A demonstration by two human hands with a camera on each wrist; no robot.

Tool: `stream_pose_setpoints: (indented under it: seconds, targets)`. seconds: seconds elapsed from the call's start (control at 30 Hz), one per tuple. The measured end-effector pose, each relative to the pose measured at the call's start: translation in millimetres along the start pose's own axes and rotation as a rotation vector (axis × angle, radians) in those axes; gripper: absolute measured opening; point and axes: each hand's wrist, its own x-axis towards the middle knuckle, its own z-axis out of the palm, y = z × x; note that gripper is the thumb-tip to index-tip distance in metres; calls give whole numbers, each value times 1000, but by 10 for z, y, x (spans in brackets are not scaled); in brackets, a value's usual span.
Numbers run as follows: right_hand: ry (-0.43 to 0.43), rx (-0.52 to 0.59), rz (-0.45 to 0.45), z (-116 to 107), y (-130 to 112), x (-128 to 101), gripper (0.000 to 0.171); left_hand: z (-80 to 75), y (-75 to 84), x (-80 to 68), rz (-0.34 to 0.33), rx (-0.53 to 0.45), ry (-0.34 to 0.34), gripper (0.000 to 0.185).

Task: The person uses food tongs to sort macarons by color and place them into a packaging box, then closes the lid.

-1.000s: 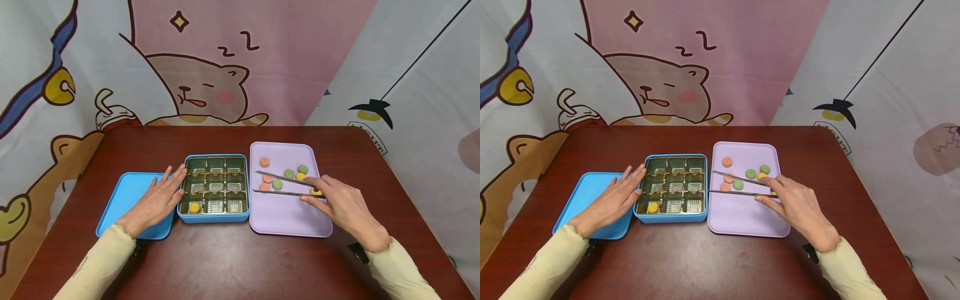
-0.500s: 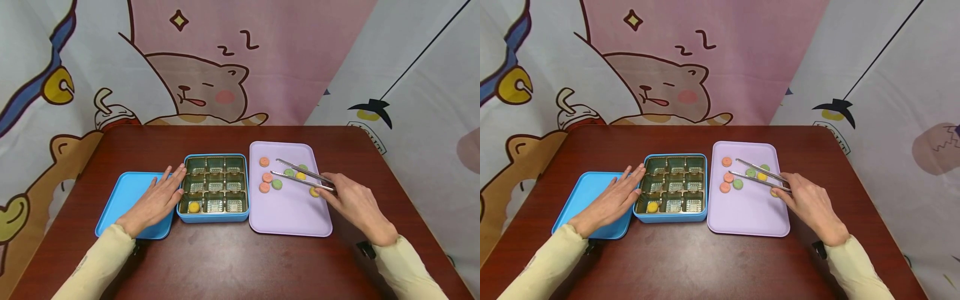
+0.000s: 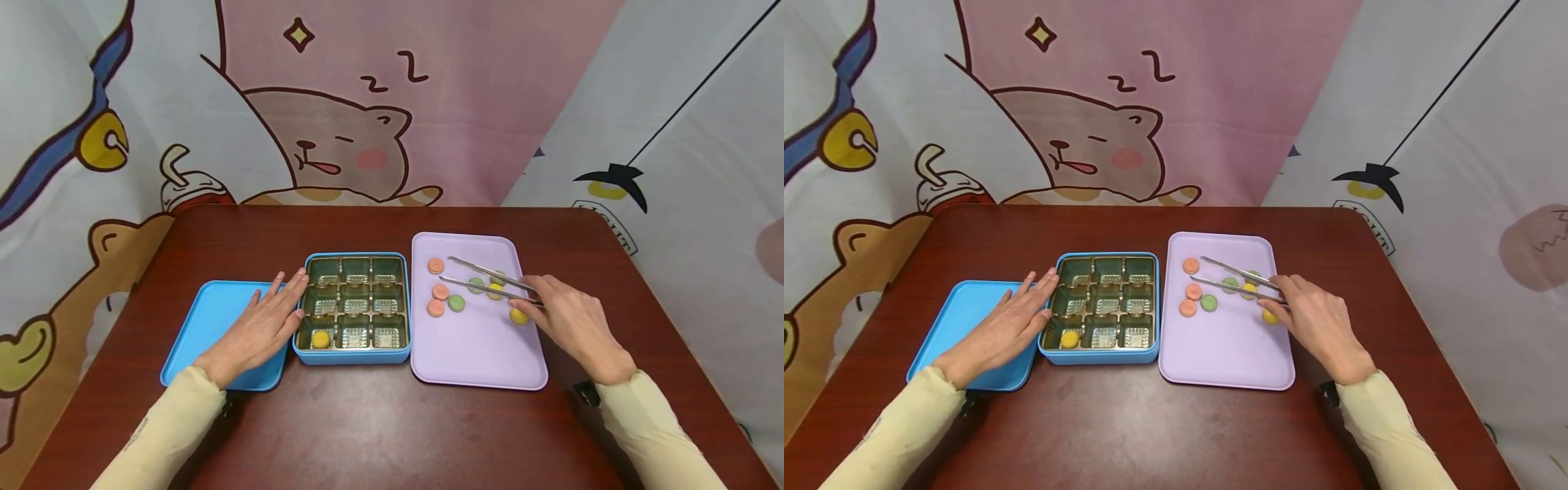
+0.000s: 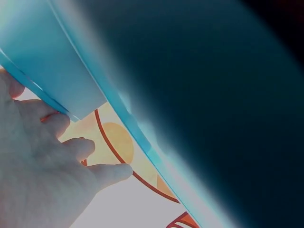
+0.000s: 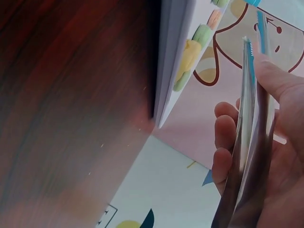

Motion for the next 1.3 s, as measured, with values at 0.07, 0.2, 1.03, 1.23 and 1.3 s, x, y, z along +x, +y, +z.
stream_pose_setpoints:
  seconds: [0.07, 0.2, 1.03, 1.23, 1.3]
  targets:
    - [-10, 3, 23, -8, 33, -15, 56, 3, 3, 2, 0, -1, -1, 63]
    - [-9, 10, 63, -43, 118, -73, 53, 0, 9, -1, -2, -1, -2, 63]
    - [-12, -52, 144, -190, 519, -557, 53, 3, 5, -4, -9, 0, -9, 63]
    - [-43, -58, 158, -182, 536, -594, 55, 8, 4, 1, -11, 4, -11, 63]
    - [-47, -62, 160, -179, 533, -596, 55, 10, 8, 4, -10, 4, -11, 63]
